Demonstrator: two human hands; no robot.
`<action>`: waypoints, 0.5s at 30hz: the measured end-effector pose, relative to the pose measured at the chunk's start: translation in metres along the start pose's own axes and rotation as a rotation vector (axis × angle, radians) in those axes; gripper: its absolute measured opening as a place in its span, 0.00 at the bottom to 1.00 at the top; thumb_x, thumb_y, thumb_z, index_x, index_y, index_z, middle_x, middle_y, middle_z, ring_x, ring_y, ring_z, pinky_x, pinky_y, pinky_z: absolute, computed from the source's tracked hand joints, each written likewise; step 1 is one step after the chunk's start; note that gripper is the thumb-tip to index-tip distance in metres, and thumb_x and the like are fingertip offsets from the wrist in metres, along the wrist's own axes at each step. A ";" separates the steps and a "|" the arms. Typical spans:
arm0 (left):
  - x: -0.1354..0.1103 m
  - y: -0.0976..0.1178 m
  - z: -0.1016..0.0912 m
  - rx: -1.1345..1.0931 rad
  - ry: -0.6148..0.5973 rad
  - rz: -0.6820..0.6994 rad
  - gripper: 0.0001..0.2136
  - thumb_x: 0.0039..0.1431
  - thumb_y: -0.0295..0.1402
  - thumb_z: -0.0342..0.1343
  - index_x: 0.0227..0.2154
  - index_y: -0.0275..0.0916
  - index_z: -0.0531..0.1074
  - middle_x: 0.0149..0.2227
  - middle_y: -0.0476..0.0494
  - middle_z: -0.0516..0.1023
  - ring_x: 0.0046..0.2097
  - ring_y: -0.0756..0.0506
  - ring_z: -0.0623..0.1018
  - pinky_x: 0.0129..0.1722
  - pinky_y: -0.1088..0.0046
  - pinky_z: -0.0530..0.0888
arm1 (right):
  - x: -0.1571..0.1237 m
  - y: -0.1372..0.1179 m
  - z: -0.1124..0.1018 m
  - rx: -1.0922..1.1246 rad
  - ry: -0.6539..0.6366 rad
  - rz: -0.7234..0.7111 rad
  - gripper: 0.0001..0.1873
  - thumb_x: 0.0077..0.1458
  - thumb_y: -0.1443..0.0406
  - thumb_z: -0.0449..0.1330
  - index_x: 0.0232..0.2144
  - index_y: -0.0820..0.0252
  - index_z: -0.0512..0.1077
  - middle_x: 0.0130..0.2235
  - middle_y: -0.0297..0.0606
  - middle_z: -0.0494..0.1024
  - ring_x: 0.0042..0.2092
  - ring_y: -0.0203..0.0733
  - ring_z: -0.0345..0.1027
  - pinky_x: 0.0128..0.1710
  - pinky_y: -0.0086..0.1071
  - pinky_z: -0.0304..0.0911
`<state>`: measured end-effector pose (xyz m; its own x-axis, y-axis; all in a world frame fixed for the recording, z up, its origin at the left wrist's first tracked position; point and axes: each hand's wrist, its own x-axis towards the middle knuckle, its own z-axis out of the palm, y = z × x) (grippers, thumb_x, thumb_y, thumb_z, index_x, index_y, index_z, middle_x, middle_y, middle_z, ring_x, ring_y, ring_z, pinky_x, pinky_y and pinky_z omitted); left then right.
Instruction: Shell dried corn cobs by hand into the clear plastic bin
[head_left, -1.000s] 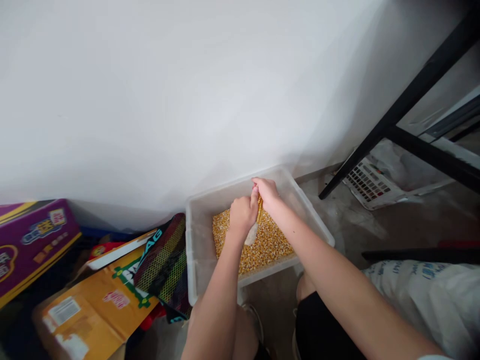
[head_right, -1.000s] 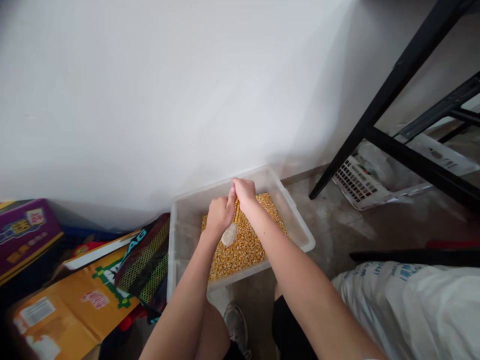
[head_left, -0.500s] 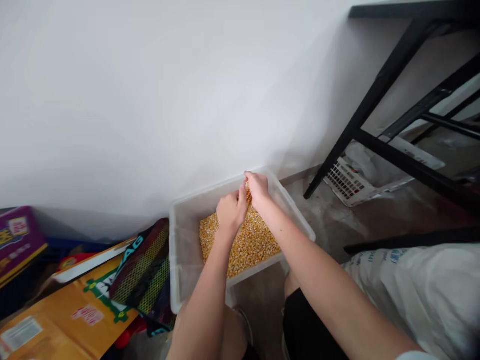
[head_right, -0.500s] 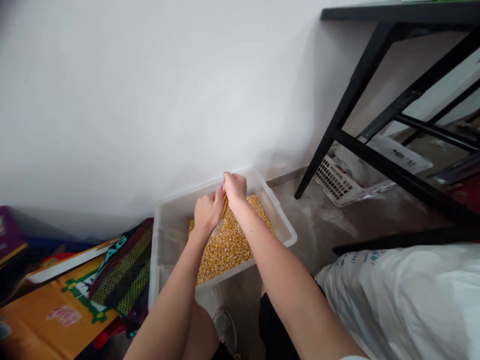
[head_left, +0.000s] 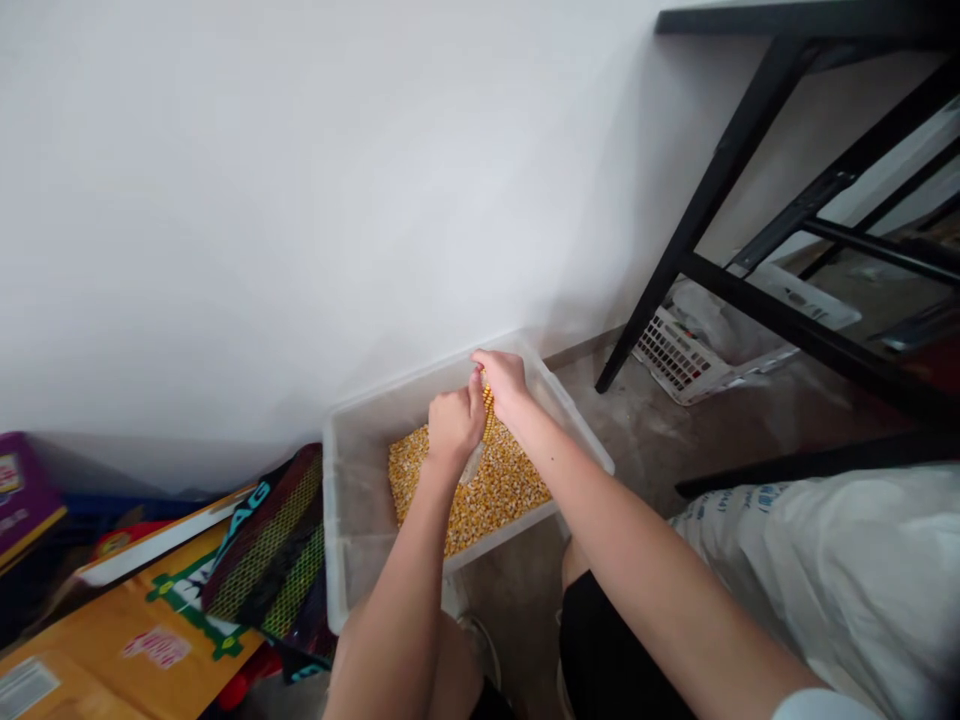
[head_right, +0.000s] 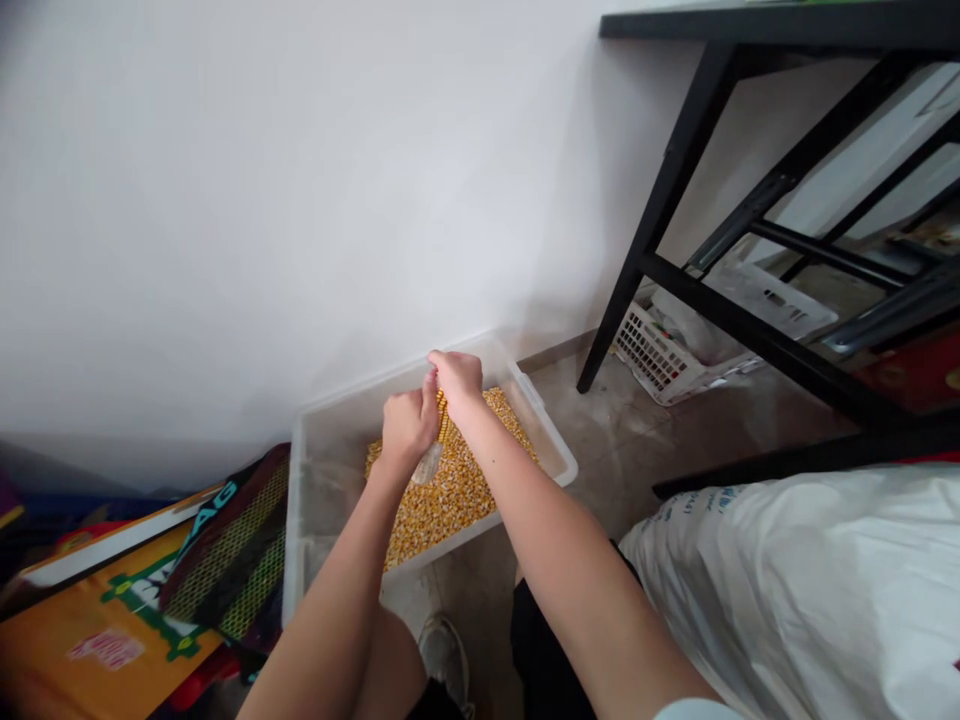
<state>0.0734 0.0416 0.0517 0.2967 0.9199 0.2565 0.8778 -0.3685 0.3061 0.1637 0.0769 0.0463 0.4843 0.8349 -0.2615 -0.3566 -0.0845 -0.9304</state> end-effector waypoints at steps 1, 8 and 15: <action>0.000 0.000 0.001 0.005 0.000 0.003 0.29 0.65 0.42 0.33 0.20 0.36 0.74 0.22 0.36 0.75 0.25 0.45 0.73 0.27 0.72 0.56 | 0.000 0.001 0.000 -0.001 -0.003 -0.003 0.08 0.36 0.64 0.58 0.14 0.60 0.62 0.17 0.27 0.61 0.21 0.30 0.54 0.20 0.25 0.51; 0.001 -0.002 0.001 -0.103 -0.003 0.018 0.30 0.65 0.42 0.33 0.15 0.36 0.69 0.18 0.40 0.71 0.22 0.48 0.69 0.25 0.72 0.54 | 0.002 0.004 -0.002 0.061 -0.049 0.038 0.07 0.36 0.66 0.58 0.14 0.60 0.62 0.16 0.26 0.60 0.20 0.30 0.53 0.18 0.25 0.50; 0.010 -0.023 0.005 -0.532 -0.119 -0.174 0.25 0.59 0.49 0.42 0.19 0.35 0.71 0.16 0.49 0.66 0.20 0.50 0.67 0.22 0.76 0.58 | 0.002 -0.012 -0.004 0.142 -0.105 0.229 0.09 0.36 0.68 0.59 0.15 0.61 0.61 0.15 0.29 0.62 0.17 0.32 0.56 0.17 0.26 0.53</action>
<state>0.0581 0.0595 0.0430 0.2322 0.9705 0.0654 0.6163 -0.1987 0.7620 0.1719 0.0772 0.0557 0.2953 0.8553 -0.4257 -0.5589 -0.2068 -0.8031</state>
